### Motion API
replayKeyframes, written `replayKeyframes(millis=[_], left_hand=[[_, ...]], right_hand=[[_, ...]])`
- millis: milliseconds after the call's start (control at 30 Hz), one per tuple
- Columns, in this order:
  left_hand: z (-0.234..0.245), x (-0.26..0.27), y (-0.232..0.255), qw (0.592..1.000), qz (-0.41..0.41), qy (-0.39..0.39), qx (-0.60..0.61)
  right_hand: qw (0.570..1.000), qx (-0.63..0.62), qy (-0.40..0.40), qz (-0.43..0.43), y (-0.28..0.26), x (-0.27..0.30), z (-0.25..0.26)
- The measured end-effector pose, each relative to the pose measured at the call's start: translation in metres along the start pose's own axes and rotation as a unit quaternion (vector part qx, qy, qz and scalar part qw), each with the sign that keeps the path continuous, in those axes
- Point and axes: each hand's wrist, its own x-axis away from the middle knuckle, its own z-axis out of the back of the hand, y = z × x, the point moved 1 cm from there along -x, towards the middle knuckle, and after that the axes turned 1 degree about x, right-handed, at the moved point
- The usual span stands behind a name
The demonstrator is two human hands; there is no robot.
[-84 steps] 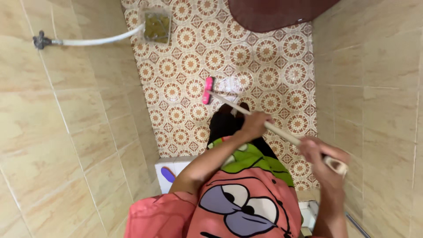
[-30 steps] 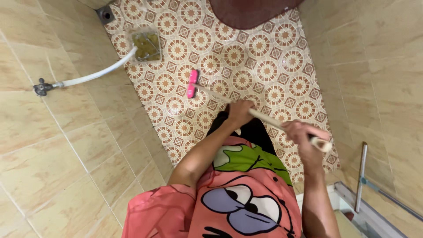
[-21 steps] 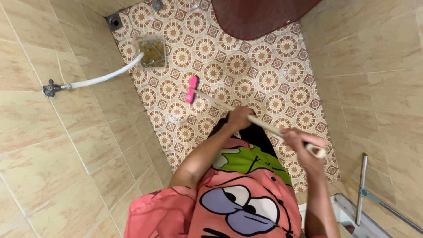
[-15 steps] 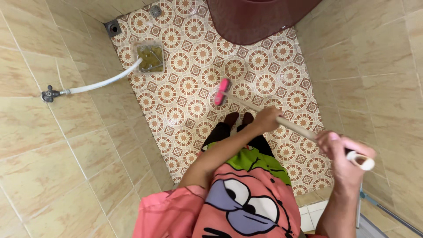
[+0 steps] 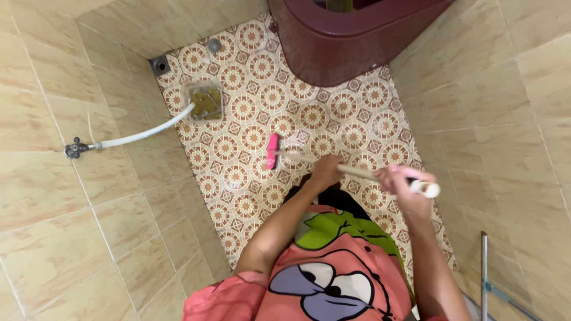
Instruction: The person scrubs the patterned bathroom floor using a long-handled brush, moving it back and forth over the tiles and near the drain.
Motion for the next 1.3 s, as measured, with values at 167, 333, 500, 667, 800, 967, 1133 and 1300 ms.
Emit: replayKeyframes(millis=[167, 333, 500, 667, 800, 967, 1133, 1300], left_hand=[[0.014, 0.034, -0.075, 0.994, 0.073, 0.014, -0.079], [0.018, 0.039, -0.082, 0.985, 0.109, -0.104, -0.081], [-0.011, 0.003, -0.029, 0.986, 0.083, -0.138, -0.034], [-0.029, -0.016, 0.031, 0.999, 0.020, -0.009, 0.048], [-0.011, -0.015, 0.047, 0.996, 0.021, 0.015, 0.081], [0.020, 0.016, 0.029, 0.993, 0.083, 0.046, 0.076], [0.026, 0.039, 0.024, 0.987, 0.119, 0.066, 0.089], [0.002, 0.032, 0.040, 0.983, 0.158, 0.009, 0.091]], right_hand=[[0.983, 0.052, -0.165, -0.058, 0.031, -0.003, -0.024], [0.953, 0.039, -0.294, 0.063, 0.011, 0.000, -0.023], [0.930, 0.263, -0.166, -0.198, -0.021, -0.008, 0.019], [0.983, 0.115, -0.137, -0.033, -0.032, -0.006, 0.049], [0.981, 0.161, -0.087, -0.067, -0.008, -0.016, 0.043], [0.992, 0.033, -0.115, 0.025, 0.025, -0.012, 0.009], [0.987, 0.032, -0.155, -0.027, 0.041, -0.001, 0.002], [0.982, 0.032, -0.178, -0.059, 0.034, 0.017, 0.036]])
